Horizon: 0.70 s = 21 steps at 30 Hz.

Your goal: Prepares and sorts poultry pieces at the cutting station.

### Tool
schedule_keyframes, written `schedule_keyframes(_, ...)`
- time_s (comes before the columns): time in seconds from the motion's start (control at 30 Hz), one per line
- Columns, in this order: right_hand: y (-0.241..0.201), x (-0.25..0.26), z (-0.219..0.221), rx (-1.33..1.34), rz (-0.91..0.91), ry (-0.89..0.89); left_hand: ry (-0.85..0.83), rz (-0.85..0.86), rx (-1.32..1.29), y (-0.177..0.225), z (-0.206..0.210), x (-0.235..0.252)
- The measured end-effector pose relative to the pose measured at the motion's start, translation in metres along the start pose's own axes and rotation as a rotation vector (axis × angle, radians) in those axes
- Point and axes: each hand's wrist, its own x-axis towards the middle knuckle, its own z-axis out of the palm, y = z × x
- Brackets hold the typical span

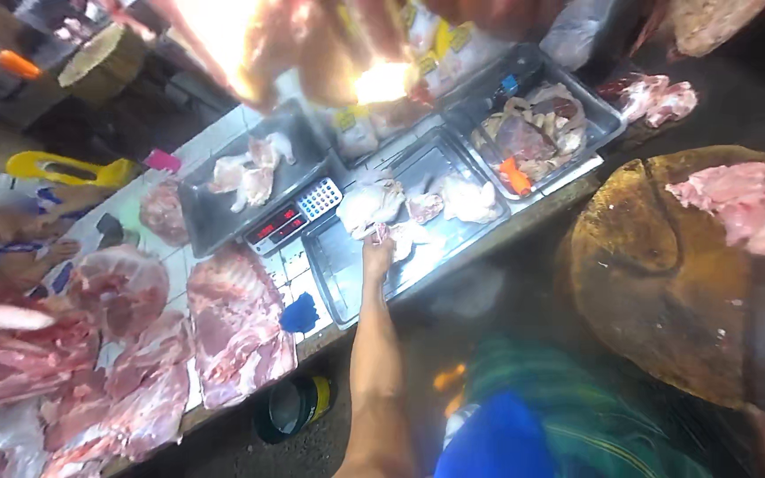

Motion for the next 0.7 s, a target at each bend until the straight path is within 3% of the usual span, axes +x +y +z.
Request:
schedule_keyframes(0.17,-0.001,-0.009,-0.006,0.148,0.026,-0.008,-0.316,0.174,-0.071,0.075,0.085,-0.105)
schedule_keyframes(0.33,0.005,-0.006,-0.015,0.227,0.113,-0.109,-0.838,0.344,0.220,0.126,0.255,-0.196)
schedule_keyframes(0.43,0.016,0.000,-0.016,0.279,0.121,-0.132,-0.758,0.676,0.581,0.098,0.362,-0.253)
schedule_keyframes(0.57,0.021,0.003,-0.019,0.314,0.115,-0.163,-0.681,1.253,0.656,0.050,0.419,-0.299)
schedule_keyframes(0.63,0.024,0.004,-0.017,0.327,0.126,-0.168,-0.662,1.338,0.773,0.038,0.425,-0.311)
schedule_keyframes(0.7,0.029,0.003,-0.015,0.320,0.142,-0.169,-0.601,1.262,0.770,0.032,0.421,-0.323)
